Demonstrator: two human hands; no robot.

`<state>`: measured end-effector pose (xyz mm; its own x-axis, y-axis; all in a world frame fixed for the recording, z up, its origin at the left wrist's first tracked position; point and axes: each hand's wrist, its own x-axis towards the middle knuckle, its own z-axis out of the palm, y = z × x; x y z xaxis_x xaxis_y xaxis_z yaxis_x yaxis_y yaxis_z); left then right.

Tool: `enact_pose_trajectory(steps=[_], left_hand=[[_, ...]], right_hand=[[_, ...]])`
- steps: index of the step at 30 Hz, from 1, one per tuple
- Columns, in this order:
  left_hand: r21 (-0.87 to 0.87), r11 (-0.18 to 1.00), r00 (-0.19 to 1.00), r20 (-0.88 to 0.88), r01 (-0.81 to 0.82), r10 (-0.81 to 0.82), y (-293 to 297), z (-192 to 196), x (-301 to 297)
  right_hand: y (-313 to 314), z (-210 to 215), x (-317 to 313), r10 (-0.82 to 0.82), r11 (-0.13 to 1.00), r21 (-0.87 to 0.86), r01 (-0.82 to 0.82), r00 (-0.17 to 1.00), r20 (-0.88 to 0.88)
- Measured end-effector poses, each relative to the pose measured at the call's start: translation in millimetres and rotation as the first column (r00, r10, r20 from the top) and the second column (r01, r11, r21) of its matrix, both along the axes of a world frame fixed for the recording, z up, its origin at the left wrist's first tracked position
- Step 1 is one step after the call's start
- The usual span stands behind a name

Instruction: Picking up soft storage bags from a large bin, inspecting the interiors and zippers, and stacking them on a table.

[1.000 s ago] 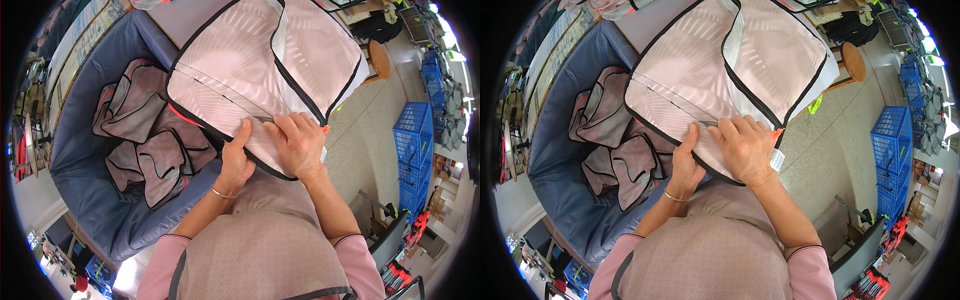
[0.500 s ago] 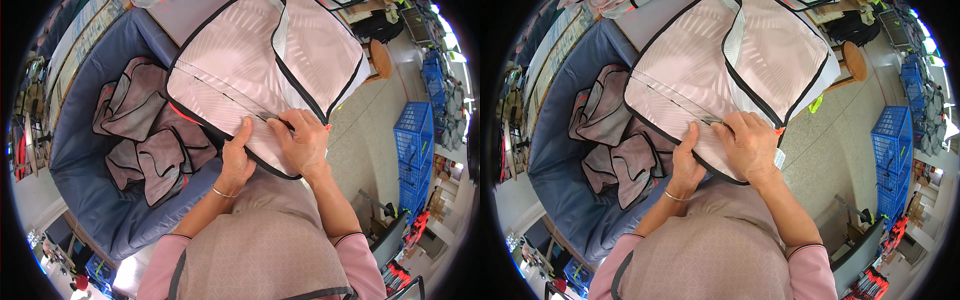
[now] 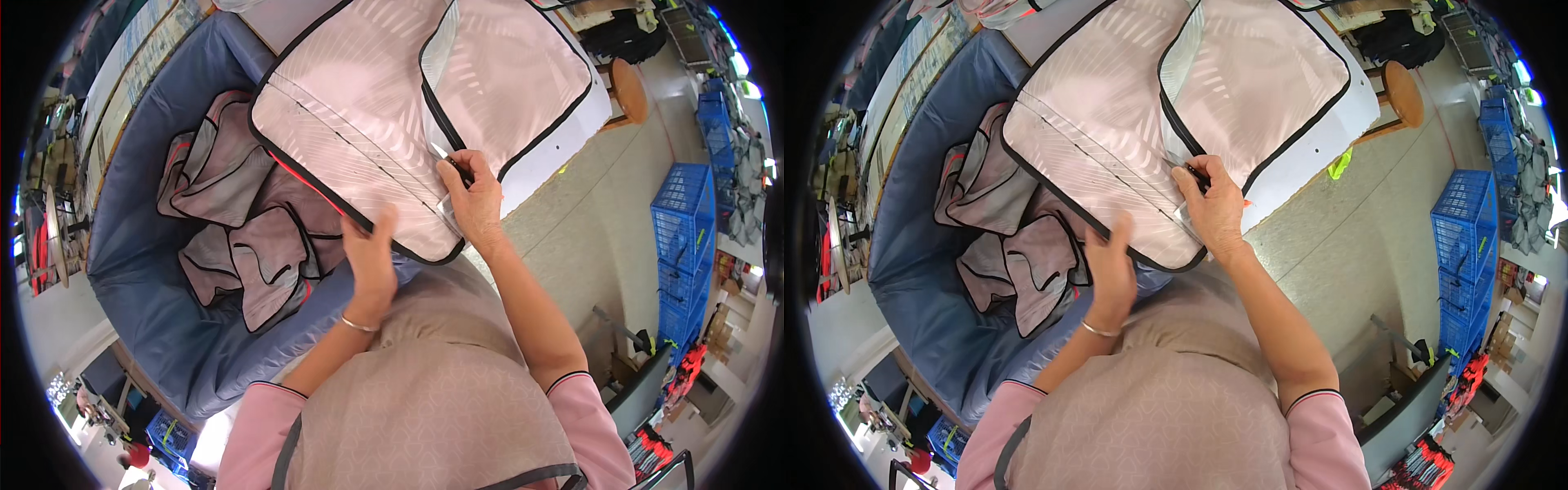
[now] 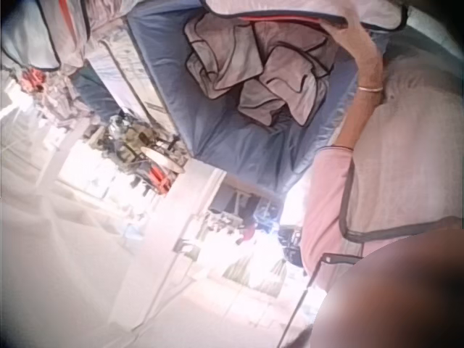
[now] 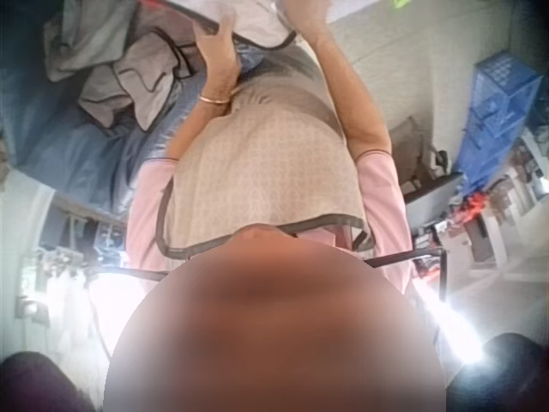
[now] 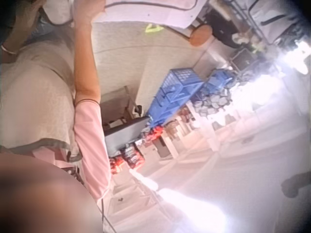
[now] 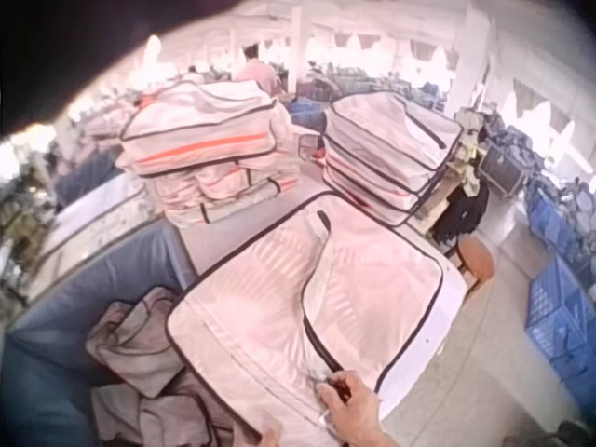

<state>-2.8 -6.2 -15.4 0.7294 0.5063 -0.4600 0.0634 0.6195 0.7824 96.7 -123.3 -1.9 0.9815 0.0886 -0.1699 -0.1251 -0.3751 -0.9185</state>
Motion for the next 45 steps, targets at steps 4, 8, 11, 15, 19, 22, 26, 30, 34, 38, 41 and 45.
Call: enact_pose_trajectory(steps=[4, 8, 11, 15, 19, 22, 26, 30, 34, 38, 41, 45], left_hand=[[0.048, 0.982, 0.981, -0.082, 0.182, -0.177, -5.8, 3.4, 4.4], [-0.047, 0.953, 0.952, -0.038, 0.301, -0.302, 5.1, -4.4, 9.8], [-0.154, 0.925, 0.921, -0.127, 0.348, -0.368, 8.1, -8.4, 6.9], [-0.370, 0.807, 0.874, 0.029, 0.460, -0.485, 36.6, -36.2, -2.3], [-0.238, 0.879, 0.904, -0.004, 0.414, -0.427, 56.0, -65.0, -2.8], [-0.369, 0.792, 0.857, 0.022, 0.486, -0.515, 72.4, -90.7, 2.5], [0.550, 0.669, 0.730, 0.148, 0.500, -0.667, 82.2, -114.4, 6.9], [0.602, 0.628, 0.600, 0.288, 0.493, -0.747, 75.9, -92.2, 6.2], [-0.330, 0.849, 0.907, 0.068, 0.413, -0.416, 39.0, -28.5, 12.6], [-0.533, 0.766, 0.926, 0.105, 0.360, -0.362, 7.4, 3.9, 18.2], [-0.530, 0.812, 0.969, 0.103, 0.244, -0.225, 4.4, -0.1, 10.4], [-0.461, 0.828, 0.946, 0.208, 0.318, -0.248, -8.7, 20.7, 8.9]], right_hand=[[1.3, -13.5, 0.5, 0.029, 0.999, -0.042, -0.026, 0.997, 0.072], [0.1, -18.7, 0.5, 0.002, 1.000, -0.016, -0.001, 0.998, 0.067], [-1.5, -32.0, -1.3, -0.021, 0.993, -0.113, 0.030, 0.997, 0.076], [16.0, -31.5, 0.2, 0.082, 0.995, -0.057, -0.081, 0.996, 0.022], [20.7, -17.7, -12.1, 0.168, 0.983, -0.121, -0.141, 0.953, 0.251], [15.3, -3.7, -20.1, 0.148, 0.973, -0.208, -0.095, 0.955, 0.255], [20.7, -1.5, -19.4, 0.138, 0.986, -0.142, -0.092, 0.921, 0.363], [16.0, -7.9, -8.2, -0.048, 0.999, 0.035, 0.038, 0.936, 0.349], [-16.4, 42.1, -12.6, -0.169, 0.983, 0.111, 0.144, 0.947, 0.274], [-42.9, 78.6, -26.6, -0.292, 0.947, 0.208, 0.245, 0.927, 0.236], [-29.2, 104.8, -51.2, -0.140, 0.989, -0.008, 0.146, 0.961, 0.238], [-34.0, 88.8, -61.8, 0.106, 0.974, -0.226, -0.032, 0.941, 0.322]])
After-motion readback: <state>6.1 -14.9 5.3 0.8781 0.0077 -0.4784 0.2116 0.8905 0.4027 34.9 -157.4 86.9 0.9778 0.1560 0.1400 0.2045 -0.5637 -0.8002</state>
